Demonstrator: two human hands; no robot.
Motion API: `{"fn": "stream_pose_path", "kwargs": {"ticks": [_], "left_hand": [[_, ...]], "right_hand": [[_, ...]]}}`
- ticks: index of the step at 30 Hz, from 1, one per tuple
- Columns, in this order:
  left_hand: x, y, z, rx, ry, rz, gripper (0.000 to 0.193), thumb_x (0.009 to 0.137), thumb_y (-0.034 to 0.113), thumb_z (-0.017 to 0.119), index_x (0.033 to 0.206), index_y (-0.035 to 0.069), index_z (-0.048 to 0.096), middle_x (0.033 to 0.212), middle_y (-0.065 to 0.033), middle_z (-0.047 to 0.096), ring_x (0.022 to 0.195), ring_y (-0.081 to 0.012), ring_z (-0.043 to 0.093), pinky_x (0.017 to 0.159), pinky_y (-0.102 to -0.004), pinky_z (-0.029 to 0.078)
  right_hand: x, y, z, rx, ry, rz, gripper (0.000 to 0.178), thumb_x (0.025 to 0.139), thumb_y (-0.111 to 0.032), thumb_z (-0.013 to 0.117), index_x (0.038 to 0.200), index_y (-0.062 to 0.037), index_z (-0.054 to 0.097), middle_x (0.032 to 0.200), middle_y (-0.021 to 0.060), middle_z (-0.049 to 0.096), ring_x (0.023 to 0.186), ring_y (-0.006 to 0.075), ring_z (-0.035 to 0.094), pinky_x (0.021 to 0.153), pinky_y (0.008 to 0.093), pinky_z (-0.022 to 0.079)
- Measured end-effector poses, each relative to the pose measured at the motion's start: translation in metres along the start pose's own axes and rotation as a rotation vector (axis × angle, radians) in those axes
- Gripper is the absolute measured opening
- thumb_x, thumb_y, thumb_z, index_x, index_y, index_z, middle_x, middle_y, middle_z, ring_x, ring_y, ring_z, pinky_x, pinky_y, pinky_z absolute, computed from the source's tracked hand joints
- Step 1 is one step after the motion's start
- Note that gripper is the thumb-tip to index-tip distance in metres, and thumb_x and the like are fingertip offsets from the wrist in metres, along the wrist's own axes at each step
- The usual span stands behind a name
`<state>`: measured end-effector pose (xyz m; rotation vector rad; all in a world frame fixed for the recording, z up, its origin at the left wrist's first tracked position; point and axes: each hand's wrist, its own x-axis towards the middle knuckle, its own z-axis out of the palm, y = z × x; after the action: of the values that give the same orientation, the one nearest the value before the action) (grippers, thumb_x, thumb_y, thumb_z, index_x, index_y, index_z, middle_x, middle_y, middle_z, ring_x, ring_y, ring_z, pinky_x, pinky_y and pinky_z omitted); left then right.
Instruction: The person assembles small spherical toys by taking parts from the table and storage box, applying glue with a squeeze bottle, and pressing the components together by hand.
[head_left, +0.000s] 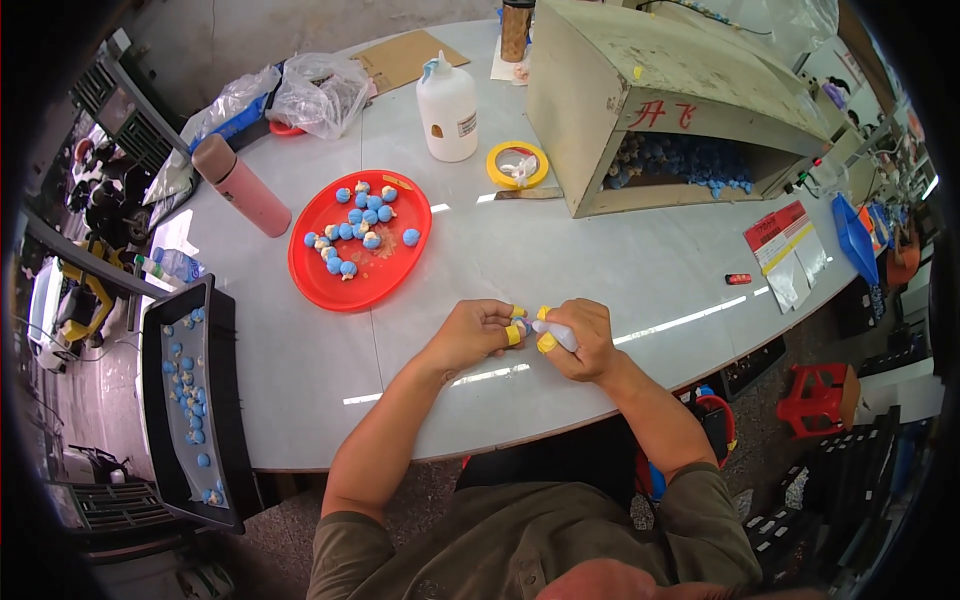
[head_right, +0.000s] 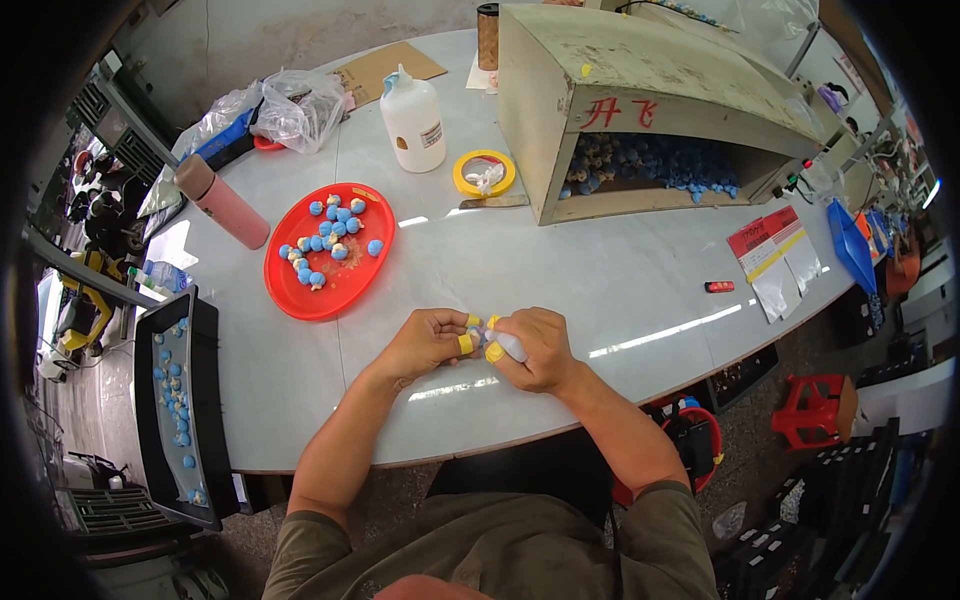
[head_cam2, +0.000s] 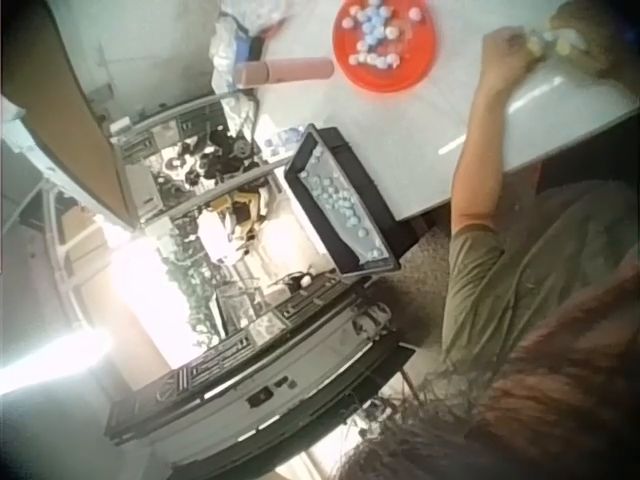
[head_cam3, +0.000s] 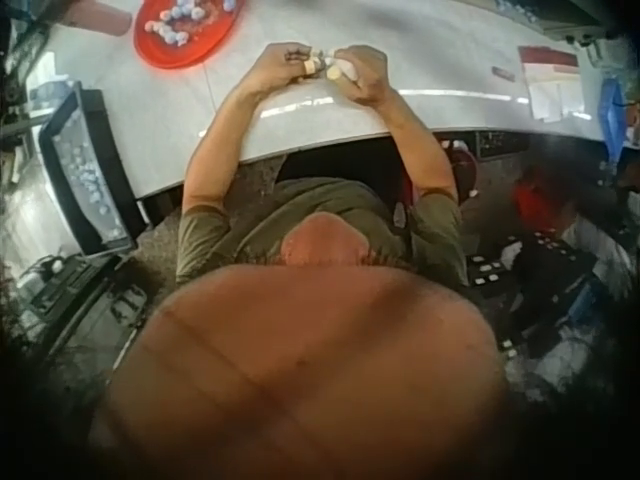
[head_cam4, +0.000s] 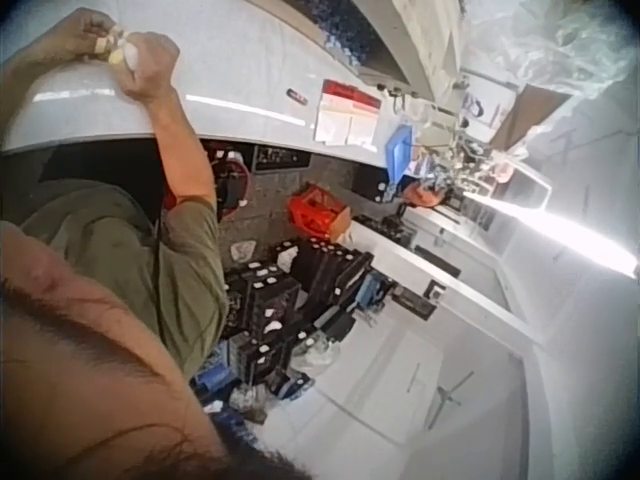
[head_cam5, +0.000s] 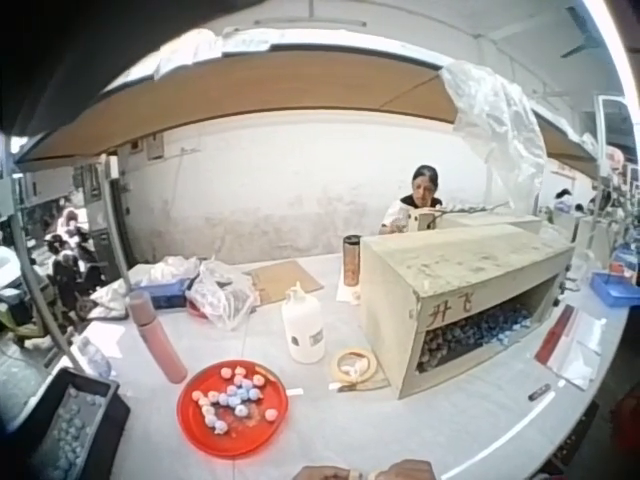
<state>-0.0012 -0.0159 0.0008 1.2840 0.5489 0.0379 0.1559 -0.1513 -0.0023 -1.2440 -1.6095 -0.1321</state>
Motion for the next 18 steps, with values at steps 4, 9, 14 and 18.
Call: {"fn": "stream_pose_path", "kwargs": {"ticks": [4,9,14,18], "left_hand": [[-0.0008,0.0019,0.0004,-0.009,0.016,-0.01,0.037,0.087,0.009,0.068,0.118,-0.008,0.057,0.094,-0.0094,0.067,0.082,-0.0107,0.065,0.063,-0.0185,0.049],[0.0012,-0.0018,-0.0016,-0.048,0.027,0.008,0.04,0.087,0.012,0.069,0.119,-0.009,0.057,0.095,-0.0096,0.067,0.083,-0.012,0.066,0.061,-0.018,0.047],[0.001,-0.0013,-0.0017,-0.077,0.038,0.012,0.038,0.088,0.01,0.068,0.118,-0.009,0.056,0.099,-0.0111,0.066,0.085,-0.0132,0.066,0.062,-0.0189,0.047],[0.0021,-0.0035,-0.0035,-0.109,0.047,0.005,0.035,0.088,0.009,0.067,0.117,-0.009,0.057,0.1,-0.0116,0.066,0.086,-0.0145,0.066,0.063,-0.0198,0.048]], "right_hand": [[0.0005,-0.0015,-0.0028,-0.064,-0.022,-0.025,0.02,0.069,-0.01,0.07,0.084,-0.0016,0.06,0.068,0.0099,0.061,0.05,0.0255,0.055,0.048,0.0332,0.043],[-0.0002,-0.0038,-0.0045,-0.108,-0.029,-0.057,0.019,0.069,-0.011,0.069,0.084,-0.0023,0.06,0.07,0.0083,0.062,0.051,0.0244,0.056,0.048,0.0331,0.042],[0.0013,-0.0054,-0.0042,-0.123,-0.025,-0.059,0.019,0.069,-0.011,0.069,0.083,-0.0025,0.06,0.071,0.0077,0.062,0.051,0.0239,0.056,0.048,0.0328,0.042],[-0.0002,-0.0048,-0.0031,-0.124,-0.025,-0.065,0.021,0.066,-0.011,0.07,0.082,-0.0026,0.059,0.067,0.0075,0.06,0.051,0.024,0.056,0.047,0.0325,0.042]]}}
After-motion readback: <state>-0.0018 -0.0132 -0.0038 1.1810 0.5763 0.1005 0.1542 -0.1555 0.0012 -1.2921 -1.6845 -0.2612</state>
